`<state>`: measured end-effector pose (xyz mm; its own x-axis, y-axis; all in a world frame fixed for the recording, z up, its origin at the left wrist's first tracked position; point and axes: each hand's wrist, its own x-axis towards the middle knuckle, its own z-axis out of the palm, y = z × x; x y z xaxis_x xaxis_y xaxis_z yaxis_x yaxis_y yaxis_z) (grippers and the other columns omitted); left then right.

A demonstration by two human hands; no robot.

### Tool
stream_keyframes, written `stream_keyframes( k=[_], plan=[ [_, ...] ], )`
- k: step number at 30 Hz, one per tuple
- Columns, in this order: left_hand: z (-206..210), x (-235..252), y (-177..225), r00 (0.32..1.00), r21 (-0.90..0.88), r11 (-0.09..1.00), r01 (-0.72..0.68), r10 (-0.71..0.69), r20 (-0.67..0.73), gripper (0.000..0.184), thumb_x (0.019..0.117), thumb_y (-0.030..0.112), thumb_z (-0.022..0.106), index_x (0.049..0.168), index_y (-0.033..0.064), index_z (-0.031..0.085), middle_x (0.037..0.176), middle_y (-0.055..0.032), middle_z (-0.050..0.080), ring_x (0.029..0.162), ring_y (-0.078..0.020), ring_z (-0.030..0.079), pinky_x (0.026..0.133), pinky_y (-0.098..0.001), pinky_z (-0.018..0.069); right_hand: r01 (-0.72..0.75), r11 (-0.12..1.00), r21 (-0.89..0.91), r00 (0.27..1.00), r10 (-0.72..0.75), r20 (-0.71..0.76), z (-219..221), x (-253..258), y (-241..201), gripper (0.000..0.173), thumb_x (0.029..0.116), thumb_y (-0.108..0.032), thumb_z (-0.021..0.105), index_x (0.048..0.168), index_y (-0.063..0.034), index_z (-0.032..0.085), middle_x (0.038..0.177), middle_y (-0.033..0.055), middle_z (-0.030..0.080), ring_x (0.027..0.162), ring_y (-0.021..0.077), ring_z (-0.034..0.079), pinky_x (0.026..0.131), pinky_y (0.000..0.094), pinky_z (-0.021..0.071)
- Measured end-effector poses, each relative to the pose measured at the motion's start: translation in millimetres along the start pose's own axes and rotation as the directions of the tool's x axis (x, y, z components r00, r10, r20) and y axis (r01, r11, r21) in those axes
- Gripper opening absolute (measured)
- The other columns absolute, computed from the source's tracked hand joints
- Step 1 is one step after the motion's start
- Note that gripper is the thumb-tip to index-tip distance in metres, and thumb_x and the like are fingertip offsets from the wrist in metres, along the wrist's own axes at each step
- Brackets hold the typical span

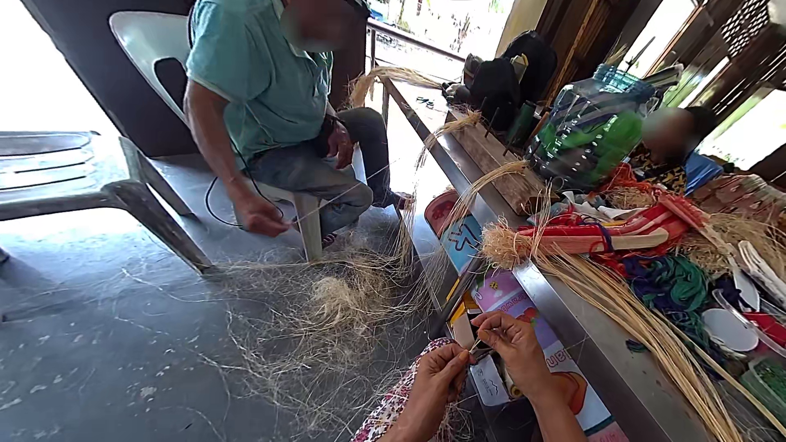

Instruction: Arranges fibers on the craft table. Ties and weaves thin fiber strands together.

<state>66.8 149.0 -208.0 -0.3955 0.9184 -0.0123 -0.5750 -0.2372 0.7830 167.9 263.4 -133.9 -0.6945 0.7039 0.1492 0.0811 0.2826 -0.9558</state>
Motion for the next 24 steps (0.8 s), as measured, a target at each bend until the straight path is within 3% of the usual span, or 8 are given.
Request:
stream_keyframes(
  k=[11,16,18,20,24],
  plan=[
    [0.7,-1.2,-1.0,1.0,0.012,1.0,-0.014,0.014,0.01,0.027,0.1008,0.006,0.048,0.089,0.0102,0.072,0.055,0.0103,0.052,0.044,0.0049,0.041,0.042,-0.012,0.0327,0.019,0.999,0.049,0.999,-0.017,-0.047,-0.7,0.0,0.4,0.007,0.0933,0.003,0.061,0.092,0.0016,0.069,0.103,0.0064,0.073,0.096,0.0049,0.069,0.085,0.0194,0.0567],
    [0.7,-0.7,-1.3,1.0,0.0,1.0,-0.014,0.014,-0.007,0.027,0.1006,0.006,0.048,0.087,0.0105,0.071,0.054,0.0103,0.052,0.043,0.0048,0.04,0.042,-0.012,0.0325,-0.044,0.993,0.113,0.998,0.048,-0.028,-5.0,0.6,-5.0,0.024,0.0957,0.004,0.054,0.117,0.0077,0.065,0.105,0.0088,0.073,0.097,0.0115,0.071,0.089,0.0262,0.0584],
    [1.1,-0.8,-0.4,1.0,-0.01,1.0,-0.014,0.014,-0.023,0.028,0.1013,0.005,0.047,0.087,0.0094,0.071,0.054,0.0102,0.052,0.043,0.0047,0.04,0.042,-0.0119,0.0329,-0.112,0.985,0.128,0.994,0.111,0.015,-10.3,1.7,-8.6,0.029,0.0931,0.005,0.054,0.121,0.008,0.064,0.103,0.0083,0.073,0.095,0.0126,0.071,0.087,0.0281,0.0589],
    [1.4,-0.7,1.0,0.999,-0.017,1.0,-0.009,0.008,-0.034,0.028,0.1017,0.005,0.046,0.087,0.0088,0.07,0.054,0.0099,0.052,0.043,0.0044,0.041,0.042,-0.012,0.0335,-0.179,0.974,0.139,0.983,0.17,0.07,-15.0,2.5,-9.4,0.031,0.091,0.006,0.053,0.12,0.0079,0.064,0.1,0.0082,0.073,0.092,0.0136,0.071,0.085,0.0293,0.0593],
    [1.6,-0.5,0.9,0.999,-0.021,1.0,-0.017,0.016,-0.04,0.028,0.1016,0.005,0.046,0.088,0.0089,0.07,0.054,0.0098,0.052,0.043,0.0042,0.041,0.042,-0.0122,0.0332,-0.239,0.967,0.086,0.967,0.229,0.112,-11.9,1.2,-11.4,0.014,0.0919,0.004,0.065,0.104,0.0042,0.071,0.092,0.0051,0.074,0.083,0.0079,0.07,0.08,0.0243,0.059]
  ],
)
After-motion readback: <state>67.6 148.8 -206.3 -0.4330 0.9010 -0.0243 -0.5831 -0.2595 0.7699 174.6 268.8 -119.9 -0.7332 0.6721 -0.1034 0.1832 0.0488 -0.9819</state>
